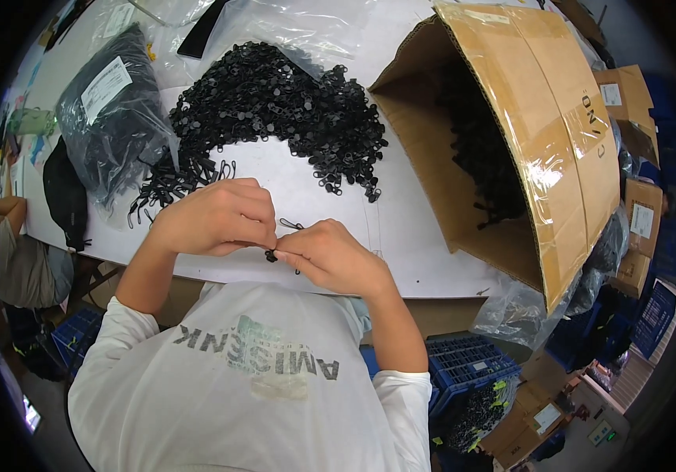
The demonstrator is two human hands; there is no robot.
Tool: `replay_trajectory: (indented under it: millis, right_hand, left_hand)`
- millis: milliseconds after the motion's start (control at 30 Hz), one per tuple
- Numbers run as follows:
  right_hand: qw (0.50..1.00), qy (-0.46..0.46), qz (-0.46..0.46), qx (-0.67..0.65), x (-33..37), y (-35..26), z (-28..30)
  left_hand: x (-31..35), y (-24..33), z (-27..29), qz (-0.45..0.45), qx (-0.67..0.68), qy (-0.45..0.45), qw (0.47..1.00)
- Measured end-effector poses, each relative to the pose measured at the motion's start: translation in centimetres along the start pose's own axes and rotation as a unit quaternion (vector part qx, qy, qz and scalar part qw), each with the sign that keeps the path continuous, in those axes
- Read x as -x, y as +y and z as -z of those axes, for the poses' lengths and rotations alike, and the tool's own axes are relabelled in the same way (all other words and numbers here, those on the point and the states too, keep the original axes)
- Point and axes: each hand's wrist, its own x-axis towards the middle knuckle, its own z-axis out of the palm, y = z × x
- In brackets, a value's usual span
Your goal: Assembling and sorting small black plastic garment tags at a workbench.
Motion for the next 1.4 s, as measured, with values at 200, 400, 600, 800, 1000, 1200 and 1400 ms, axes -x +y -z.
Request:
replay_trajectory:
  millis: [200, 400, 600, 800, 1000, 1200, 1400]
  right_hand:
    - [0.999, 0.031, -0.033, -0.027, -0.1, -0.8, 0.1]
    - [0.969, 0.229, -0.036, 0.088, -0.1, -0.3, -0.7]
    - [0.928, 0.255, -0.003, 0.272, -0.7, -0.1, -1.3]
    - [0.94, 0.257, -0.007, 0.222, -0.6, 0.3, -1.3]
    - [0.943, 0.269, -0.027, 0.192, 0.1, 0.3, -1.5]
    - [0.951, 0.259, -0.034, 0.165, 0.1, 0.3, -2.3]
    - [0.93, 0.326, -0.038, 0.166, -0.6, -0.1, -3.5]
  left_hand:
    - [-0.4, 1.2, -0.3, 0.021, -0.138, 0.034, 0.99]
    - [0.1, -2.0, -4.1, 0.226, 0.058, 0.21, 0.949]
    - [0.1, -3.3, -6.9, 0.338, 0.479, 0.136, 0.799]
    - [-0.8, -2.5, -6.9, 0.308, 0.187, 0.283, 0.889]
    - [-1.0, -2.3, -7.0, 0.262, 0.3, 0.334, 0.854]
    - [0.1, -2.8, -6.2, 0.22, 0.296, 0.282, 0.886]
    - [0.6, -2.0, -5.0, 0.141, -0.019, 0.215, 0.966]
